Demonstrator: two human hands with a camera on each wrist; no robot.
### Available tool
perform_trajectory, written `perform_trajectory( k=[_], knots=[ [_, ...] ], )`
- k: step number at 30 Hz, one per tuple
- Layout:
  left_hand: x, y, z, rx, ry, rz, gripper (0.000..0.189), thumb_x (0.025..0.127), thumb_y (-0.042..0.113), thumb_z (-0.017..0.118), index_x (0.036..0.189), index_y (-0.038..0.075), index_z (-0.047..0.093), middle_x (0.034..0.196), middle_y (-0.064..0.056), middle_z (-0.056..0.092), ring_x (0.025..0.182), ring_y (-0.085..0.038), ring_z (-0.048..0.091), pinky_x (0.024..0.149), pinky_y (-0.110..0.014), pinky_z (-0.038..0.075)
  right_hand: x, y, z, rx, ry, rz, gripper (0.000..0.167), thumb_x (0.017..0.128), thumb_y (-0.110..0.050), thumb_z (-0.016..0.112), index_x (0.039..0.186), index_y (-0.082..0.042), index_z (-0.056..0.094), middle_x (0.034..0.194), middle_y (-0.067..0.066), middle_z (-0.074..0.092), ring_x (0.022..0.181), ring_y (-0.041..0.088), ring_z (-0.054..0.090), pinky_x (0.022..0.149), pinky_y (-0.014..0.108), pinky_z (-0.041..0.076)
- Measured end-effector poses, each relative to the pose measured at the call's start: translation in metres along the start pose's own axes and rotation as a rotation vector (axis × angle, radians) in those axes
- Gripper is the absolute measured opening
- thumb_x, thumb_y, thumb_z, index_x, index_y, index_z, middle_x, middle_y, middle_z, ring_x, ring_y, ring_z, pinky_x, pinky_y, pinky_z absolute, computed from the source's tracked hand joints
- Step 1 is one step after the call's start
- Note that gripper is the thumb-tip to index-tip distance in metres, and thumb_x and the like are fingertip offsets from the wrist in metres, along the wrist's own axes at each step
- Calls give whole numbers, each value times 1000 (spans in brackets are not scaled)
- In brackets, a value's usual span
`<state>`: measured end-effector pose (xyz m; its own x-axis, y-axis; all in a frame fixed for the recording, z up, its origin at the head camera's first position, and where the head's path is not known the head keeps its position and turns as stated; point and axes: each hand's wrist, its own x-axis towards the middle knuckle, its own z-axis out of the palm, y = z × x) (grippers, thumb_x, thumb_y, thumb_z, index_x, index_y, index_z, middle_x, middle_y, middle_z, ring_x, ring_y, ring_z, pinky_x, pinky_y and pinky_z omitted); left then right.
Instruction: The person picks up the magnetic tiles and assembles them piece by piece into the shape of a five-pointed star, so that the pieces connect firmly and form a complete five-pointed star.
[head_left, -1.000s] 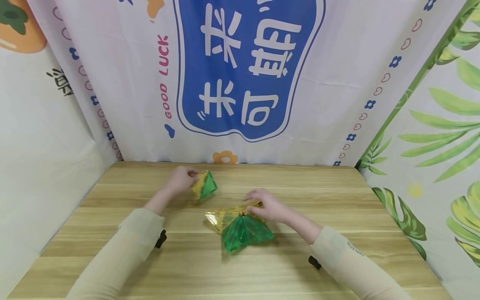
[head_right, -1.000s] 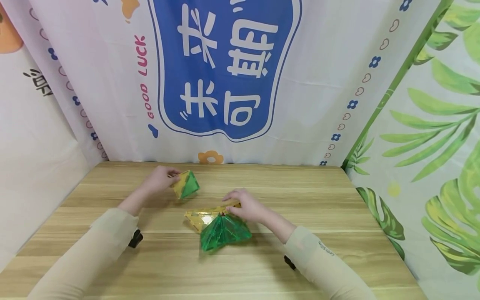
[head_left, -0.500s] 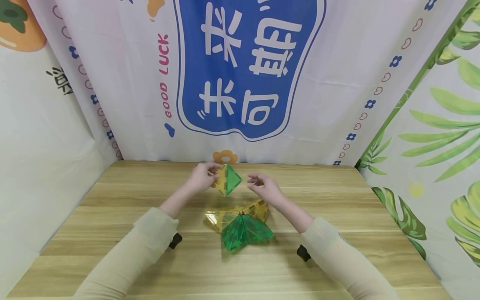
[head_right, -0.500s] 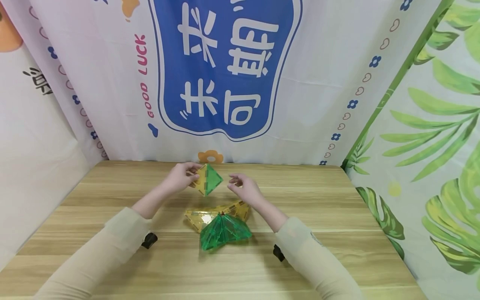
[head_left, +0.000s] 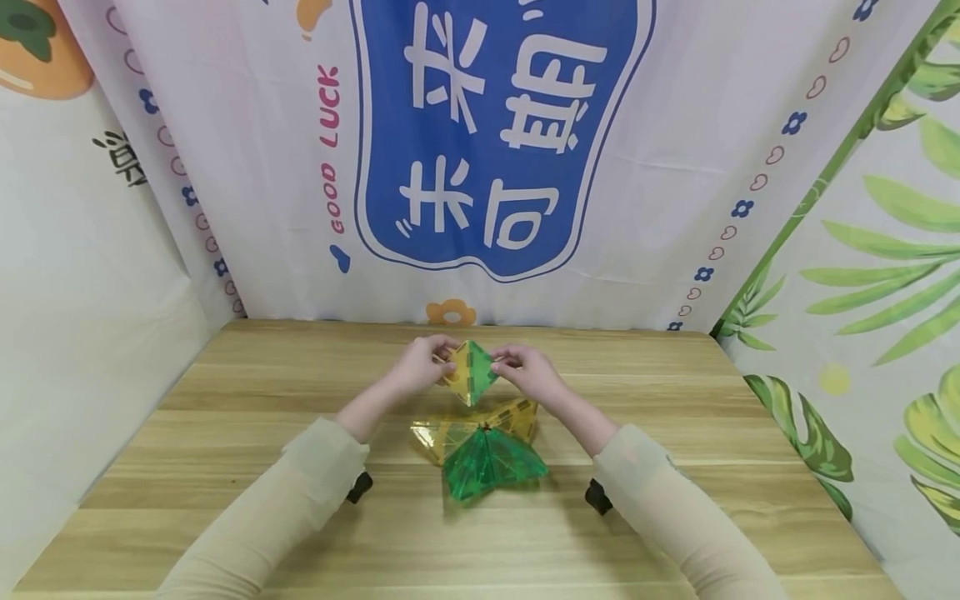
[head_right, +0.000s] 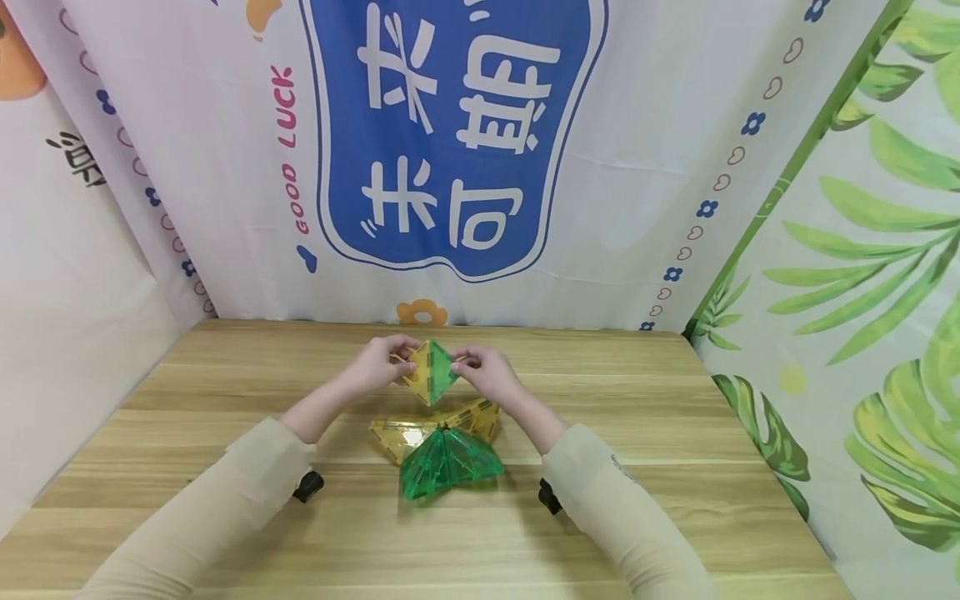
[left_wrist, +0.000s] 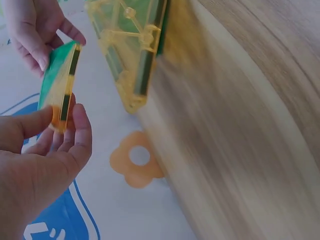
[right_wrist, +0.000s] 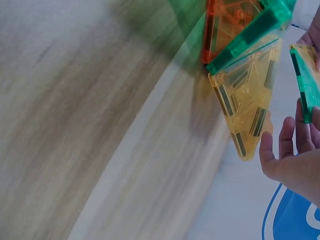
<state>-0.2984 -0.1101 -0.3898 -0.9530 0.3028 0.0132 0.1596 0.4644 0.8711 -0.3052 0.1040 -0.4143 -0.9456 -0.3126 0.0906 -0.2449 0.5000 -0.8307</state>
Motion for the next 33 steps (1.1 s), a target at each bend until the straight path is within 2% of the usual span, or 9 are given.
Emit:
perform_trajectory(
  k=[3, 6, 10, 13, 18, 27, 33],
  knots=[
    [-1, -4, -1, 44, -19, 10, 40, 86, -4, 62, 125, -5, 54, 95, -16, 62, 81, -20, 61, 70, -31, 55, 3, 2, 1, 14, -41, 6, 24, 94, -15, 59, 116, -8, 65, 103, 7, 69, 98, 19, 64, 86, 37, 52],
    [-1, -9, -2, 78, -51, 13, 43, 86, -1, 64, 127, -5, 52, 93, -14, 62, 84, -21, 59, 71, -29, 52, 7, 4, 2, 30, -93, 15, 25, 96, -14, 55, 118, -6, 63, 106, 9, 68, 97, 21, 63, 87, 41, 52],
    [1, -19, 1, 50, -105, 7, 45, 86, -1, 63, 128, -8, 48, 93, -16, 62, 83, -23, 59, 73, -33, 53, 11, 6, 2, 23, -169, 32, 25, 97, -11, 51, 118, -3, 62, 103, 11, 67, 95, 27, 61, 85, 46, 51],
    [1, -25, 3, 35, -121, -2, 44, 86, -3, 63, 127, -9, 48, 91, -16, 63, 80, -22, 60, 72, -35, 53, 10, 1, 1, 32, -229, 45, 25, 98, -7, 48, 118, 1, 60, 103, 15, 65, 96, 31, 61, 86, 46, 51],
    [0, -30, 4, 28, -134, -14, 42, 85, -4, 63, 124, -10, 48, 90, -18, 64, 79, -24, 62, 73, -37, 54, 14, 5, 4, 42, -283, 65, 25, 97, -4, 47, 117, 4, 59, 109, 17, 64, 99, 26, 62, 92, 44, 49],
    [1, -39, 9, 51, -147, -40, 39, 87, -2, 62, 122, -10, 48, 92, -19, 63, 81, -25, 62, 70, -34, 54, 22, 14, 5, -89, -349, 45, 20, 96, -6, 50, 111, -1, 63, 105, 9, 66, 96, 18, 60, 88, 36, 49],
    [7, -46, 12, 77, -161, -80, 43, 89, 1, 62, 127, -9, 46, 97, -18, 63, 83, -22, 61, 72, -31, 53, 27, 18, 7, -192, -403, 20, 18, 95, -7, 52, 108, -1, 64, 98, 7, 67, 86, 16, 59, 76, 27, 49]
  ],
)
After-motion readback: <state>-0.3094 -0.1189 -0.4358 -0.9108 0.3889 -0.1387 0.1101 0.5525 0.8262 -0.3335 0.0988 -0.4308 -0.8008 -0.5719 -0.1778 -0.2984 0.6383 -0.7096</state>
